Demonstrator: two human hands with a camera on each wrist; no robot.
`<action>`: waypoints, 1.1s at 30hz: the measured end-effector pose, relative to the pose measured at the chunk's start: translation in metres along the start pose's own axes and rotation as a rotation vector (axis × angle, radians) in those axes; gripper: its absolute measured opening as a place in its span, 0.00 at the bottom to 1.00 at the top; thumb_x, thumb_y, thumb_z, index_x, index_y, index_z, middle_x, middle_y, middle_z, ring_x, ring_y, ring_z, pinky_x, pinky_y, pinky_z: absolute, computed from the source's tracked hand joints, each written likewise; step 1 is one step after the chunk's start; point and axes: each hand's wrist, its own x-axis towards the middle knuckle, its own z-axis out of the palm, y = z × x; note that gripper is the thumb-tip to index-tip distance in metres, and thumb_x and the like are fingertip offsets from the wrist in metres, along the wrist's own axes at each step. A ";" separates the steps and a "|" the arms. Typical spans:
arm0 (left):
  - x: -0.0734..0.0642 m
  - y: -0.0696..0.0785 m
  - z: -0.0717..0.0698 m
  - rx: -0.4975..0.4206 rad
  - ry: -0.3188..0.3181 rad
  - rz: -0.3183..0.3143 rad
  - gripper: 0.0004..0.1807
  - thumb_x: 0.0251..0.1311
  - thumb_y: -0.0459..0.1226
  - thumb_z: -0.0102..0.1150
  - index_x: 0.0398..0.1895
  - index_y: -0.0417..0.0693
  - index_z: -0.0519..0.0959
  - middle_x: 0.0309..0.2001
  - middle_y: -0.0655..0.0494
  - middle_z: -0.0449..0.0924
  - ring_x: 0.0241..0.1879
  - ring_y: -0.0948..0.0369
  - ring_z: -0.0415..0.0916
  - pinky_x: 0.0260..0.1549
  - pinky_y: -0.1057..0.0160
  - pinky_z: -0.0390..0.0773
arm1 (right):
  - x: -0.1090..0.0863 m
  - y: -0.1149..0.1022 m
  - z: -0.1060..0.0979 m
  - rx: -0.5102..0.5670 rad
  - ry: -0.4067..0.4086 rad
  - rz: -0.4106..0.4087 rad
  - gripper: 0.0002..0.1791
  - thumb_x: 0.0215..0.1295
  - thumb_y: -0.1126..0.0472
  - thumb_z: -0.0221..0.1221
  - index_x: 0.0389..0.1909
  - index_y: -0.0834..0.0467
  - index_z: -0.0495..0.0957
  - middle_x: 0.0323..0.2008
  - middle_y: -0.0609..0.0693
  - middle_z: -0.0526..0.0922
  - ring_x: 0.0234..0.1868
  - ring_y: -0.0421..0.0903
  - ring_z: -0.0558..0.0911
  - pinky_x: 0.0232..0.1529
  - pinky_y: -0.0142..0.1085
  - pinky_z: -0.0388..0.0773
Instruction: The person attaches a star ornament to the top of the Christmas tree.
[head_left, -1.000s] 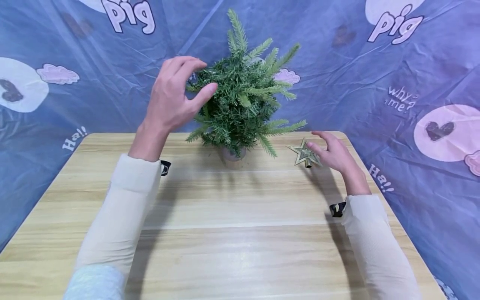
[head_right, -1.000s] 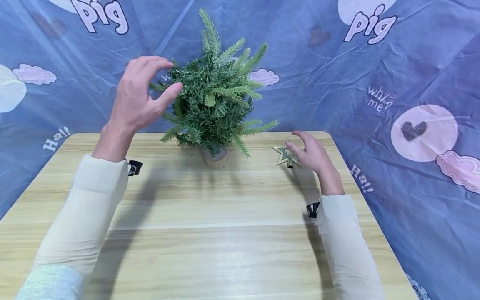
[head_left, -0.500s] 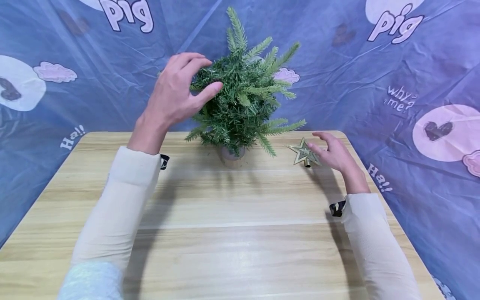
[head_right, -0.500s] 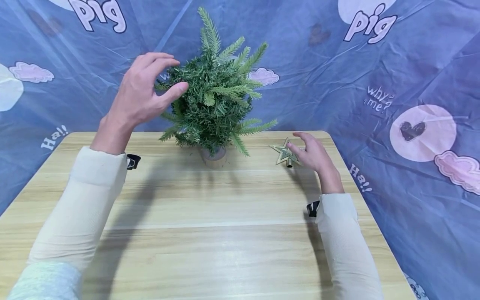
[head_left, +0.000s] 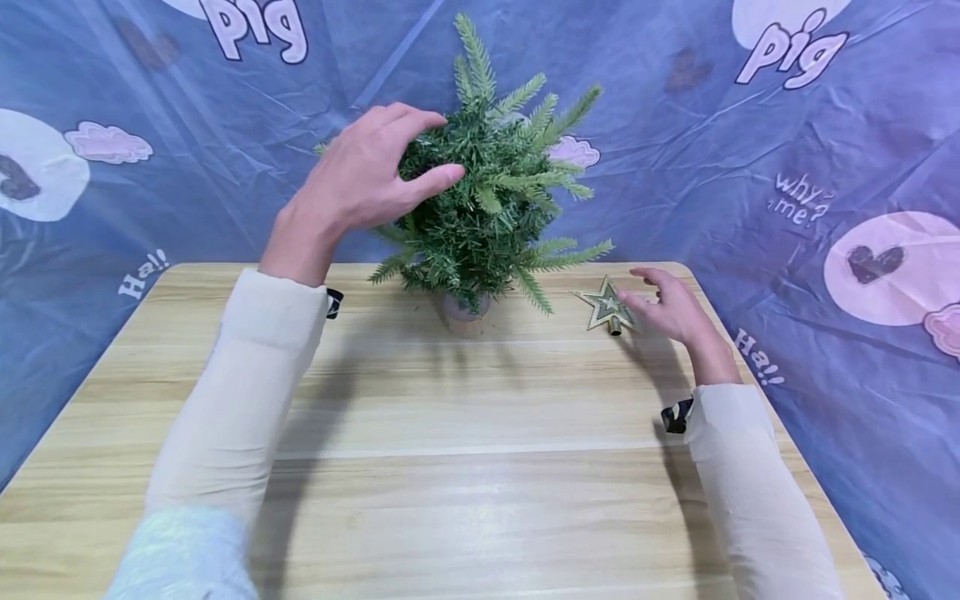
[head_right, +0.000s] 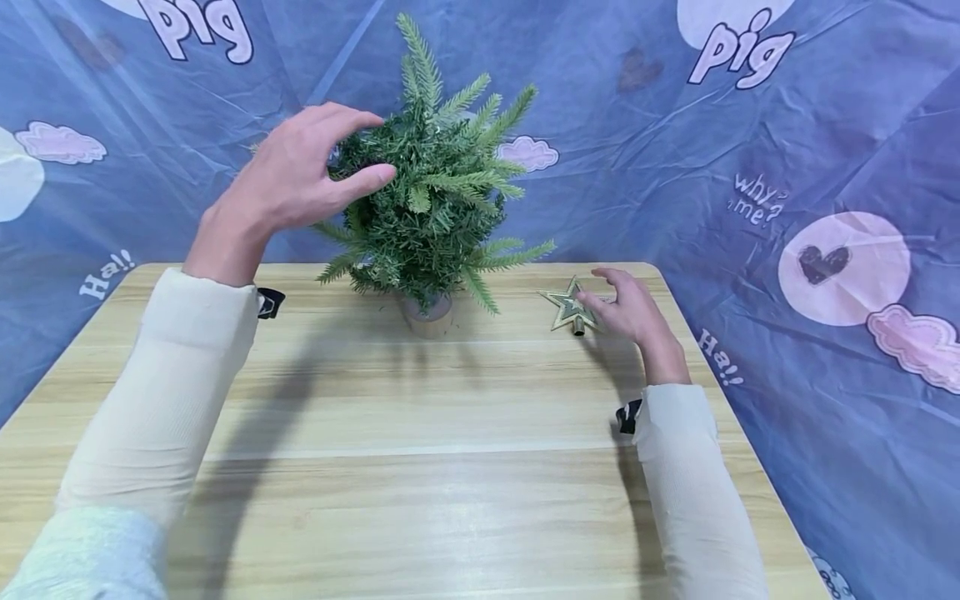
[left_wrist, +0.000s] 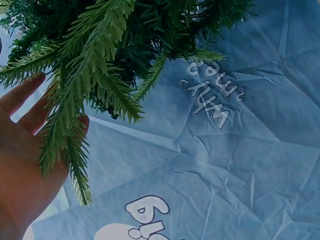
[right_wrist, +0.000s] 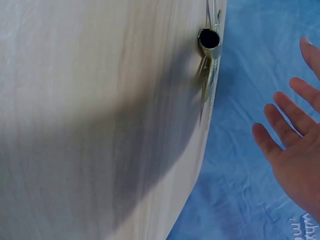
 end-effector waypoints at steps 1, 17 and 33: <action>0.001 0.000 0.000 0.000 -0.014 -0.003 0.41 0.68 0.64 0.51 0.77 0.54 0.63 0.76 0.52 0.61 0.75 0.53 0.57 0.74 0.48 0.54 | 0.000 0.001 0.000 0.000 -0.006 0.009 0.37 0.74 0.47 0.58 0.72 0.68 0.64 0.69 0.73 0.65 0.59 0.75 0.72 0.59 0.68 0.68; 0.011 -0.004 0.000 0.042 -0.181 -0.020 0.46 0.65 0.69 0.48 0.80 0.57 0.58 0.79 0.50 0.55 0.77 0.48 0.51 0.73 0.37 0.51 | 0.002 0.014 0.002 -0.037 -0.054 0.069 0.39 0.71 0.49 0.62 0.71 0.70 0.64 0.69 0.75 0.63 0.68 0.74 0.63 0.67 0.68 0.58; 0.004 -0.007 0.012 0.104 -0.057 0.030 0.40 0.69 0.67 0.46 0.75 0.55 0.67 0.73 0.50 0.67 0.71 0.47 0.64 0.70 0.43 0.63 | 0.002 0.035 0.008 -0.028 -0.129 0.134 0.42 0.67 0.48 0.65 0.72 0.68 0.63 0.71 0.74 0.60 0.68 0.75 0.62 0.68 0.68 0.58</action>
